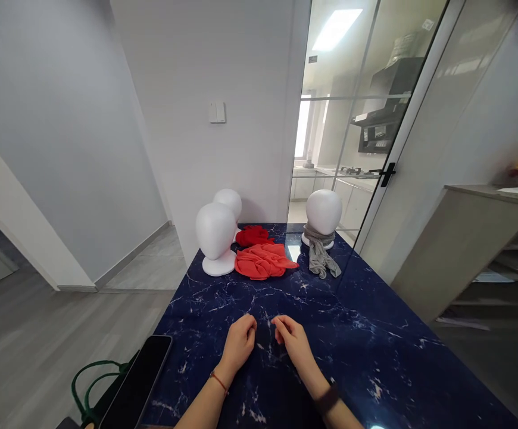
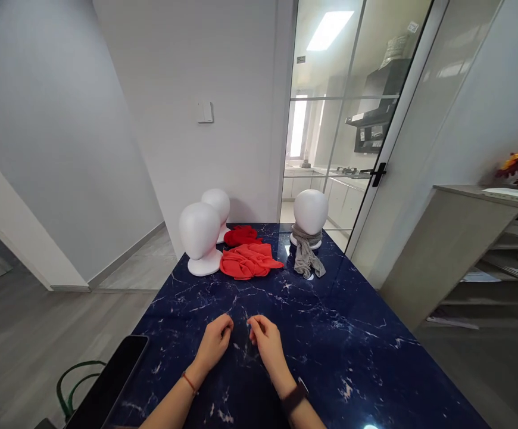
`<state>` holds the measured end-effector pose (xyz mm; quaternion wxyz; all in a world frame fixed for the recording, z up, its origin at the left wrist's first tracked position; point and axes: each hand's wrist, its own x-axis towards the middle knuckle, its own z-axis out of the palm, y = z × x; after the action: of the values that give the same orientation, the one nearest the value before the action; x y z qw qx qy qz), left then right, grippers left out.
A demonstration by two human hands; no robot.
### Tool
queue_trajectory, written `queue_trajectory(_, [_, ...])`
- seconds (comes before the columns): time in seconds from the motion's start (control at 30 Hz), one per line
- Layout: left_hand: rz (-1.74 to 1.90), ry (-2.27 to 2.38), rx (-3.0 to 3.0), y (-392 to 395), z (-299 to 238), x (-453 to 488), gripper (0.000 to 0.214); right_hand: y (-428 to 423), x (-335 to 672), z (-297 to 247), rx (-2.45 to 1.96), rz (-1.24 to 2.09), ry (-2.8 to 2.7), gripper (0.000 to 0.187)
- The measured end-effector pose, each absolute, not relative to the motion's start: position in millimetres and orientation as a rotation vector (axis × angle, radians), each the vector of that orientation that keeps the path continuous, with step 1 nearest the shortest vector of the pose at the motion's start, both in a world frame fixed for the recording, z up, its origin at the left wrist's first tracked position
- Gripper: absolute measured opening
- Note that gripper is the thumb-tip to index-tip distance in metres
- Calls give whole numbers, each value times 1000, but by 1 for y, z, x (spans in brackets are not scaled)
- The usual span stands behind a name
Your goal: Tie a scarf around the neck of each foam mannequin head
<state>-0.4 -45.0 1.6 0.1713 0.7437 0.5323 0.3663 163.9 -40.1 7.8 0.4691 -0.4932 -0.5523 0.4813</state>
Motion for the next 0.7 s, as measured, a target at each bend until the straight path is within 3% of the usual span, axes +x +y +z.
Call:
queue_trajectory(0.33, [1256, 1546, 2010, -145, 13, -41, 20, -129, 242, 11, -1387, 1216, -1073, 50])
queue_trajectory(0.5, [1409, 1672, 1944, -178, 15, -67, 18, -121, 237, 18, -1413, 1171, -1193, 54])
queue_trajectory(0.7, [1360, 1525, 2149, -148, 43, -76, 17, -85, 222, 56, -1288, 1069, -1496, 49])
